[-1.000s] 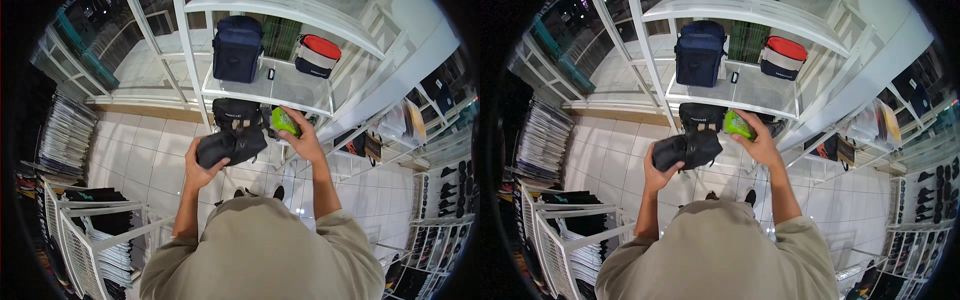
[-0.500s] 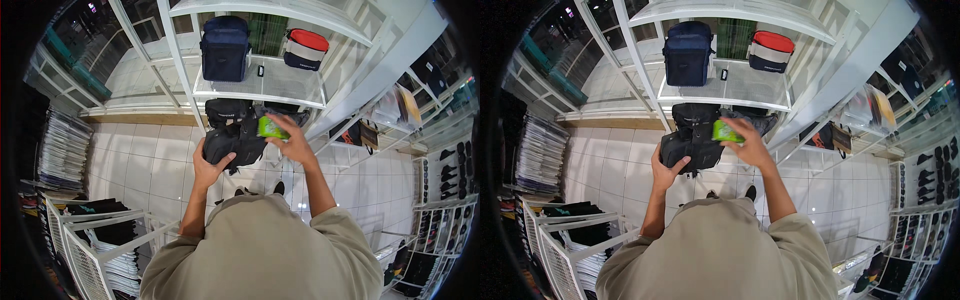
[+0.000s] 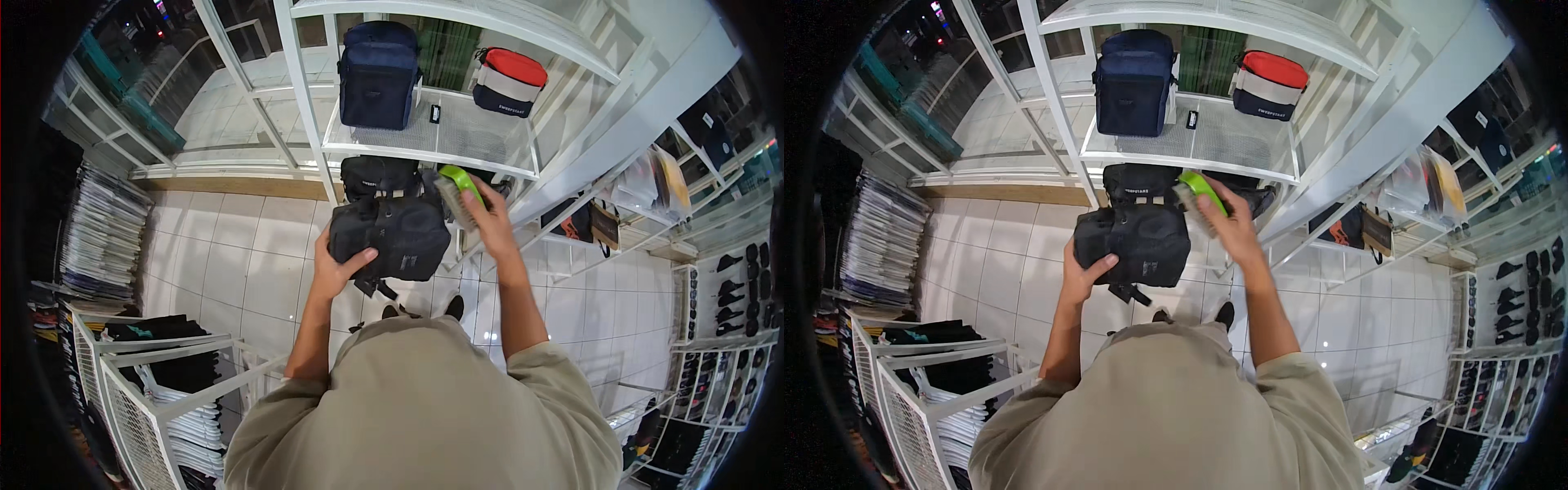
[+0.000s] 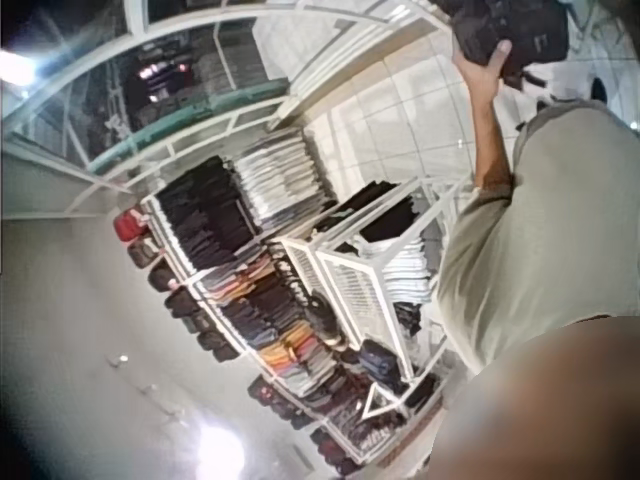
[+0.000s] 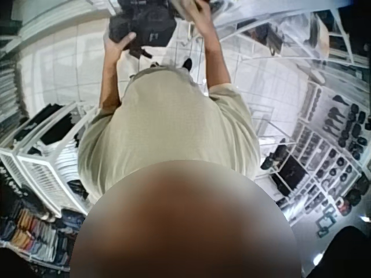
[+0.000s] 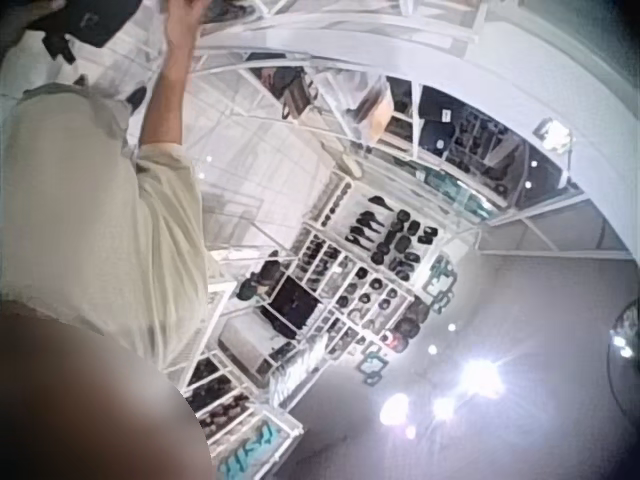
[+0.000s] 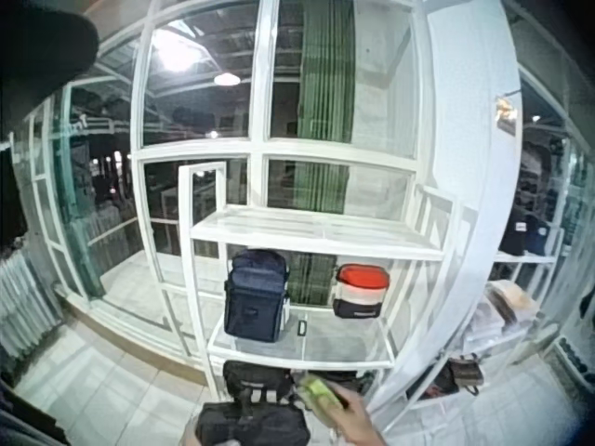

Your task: Cleaning and dusting merchandise bags on a display shelf in a clothing store.

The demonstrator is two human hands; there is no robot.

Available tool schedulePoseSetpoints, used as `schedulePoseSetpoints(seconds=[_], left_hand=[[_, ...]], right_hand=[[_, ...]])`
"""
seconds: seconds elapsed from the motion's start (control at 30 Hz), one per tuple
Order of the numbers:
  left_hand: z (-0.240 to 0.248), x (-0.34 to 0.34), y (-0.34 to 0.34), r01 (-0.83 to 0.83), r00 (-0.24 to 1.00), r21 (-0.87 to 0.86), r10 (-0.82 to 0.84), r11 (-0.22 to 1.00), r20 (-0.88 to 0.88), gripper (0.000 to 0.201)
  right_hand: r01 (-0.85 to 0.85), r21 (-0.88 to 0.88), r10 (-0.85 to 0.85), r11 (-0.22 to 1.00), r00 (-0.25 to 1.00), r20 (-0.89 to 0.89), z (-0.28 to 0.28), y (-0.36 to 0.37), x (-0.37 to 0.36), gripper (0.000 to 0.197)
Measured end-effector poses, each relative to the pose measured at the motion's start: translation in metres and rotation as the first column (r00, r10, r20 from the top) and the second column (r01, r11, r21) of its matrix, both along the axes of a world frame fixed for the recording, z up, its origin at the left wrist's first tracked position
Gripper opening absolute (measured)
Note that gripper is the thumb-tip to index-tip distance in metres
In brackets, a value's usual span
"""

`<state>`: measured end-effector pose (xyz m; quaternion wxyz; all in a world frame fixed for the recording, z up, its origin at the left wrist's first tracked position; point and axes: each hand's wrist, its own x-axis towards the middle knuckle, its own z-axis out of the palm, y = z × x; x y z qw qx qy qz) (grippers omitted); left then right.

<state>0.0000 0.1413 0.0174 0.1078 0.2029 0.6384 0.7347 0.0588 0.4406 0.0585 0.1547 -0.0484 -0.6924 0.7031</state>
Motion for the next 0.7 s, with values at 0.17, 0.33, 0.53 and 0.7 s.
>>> schedulePoseSetpoints(seconds=[0.17, 0.33, 0.53, 0.7], left_hand=[[-0.019, -0.005, 0.006, -0.156, 0.948, 0.264, 0.069, 0.952, 0.311, 0.061], [-0.026, -0.002, 0.001, -0.178, 0.887, 0.334, 0.003, 0.926, 0.462, 0.063], [-0.029, -0.021, -0.004, -0.336, 0.805, 0.501, -0.034, 0.797, 0.593, 0.059], [-0.031, -0.022, -0.008, -0.292, 0.78, 0.472, -0.078, 0.832, 0.621, 0.06]], right_hand=[[0.068, 0.422, -0.027, 0.904, 0.994, -0.102, -0.018, -0.04, 0.012, 0.052], [0.085, 0.076, -0.079, 0.993, 0.994, -0.074, 0.012, -0.046, 0.005, 0.051], [0.03, 0.609, 0.026, 0.792, 0.996, -0.084, 0.001, -0.076, 0.025, 0.064], [0.179, 0.404, -0.067, 0.897, 0.959, -0.277, 0.015, -0.088, 0.008, 0.058]])
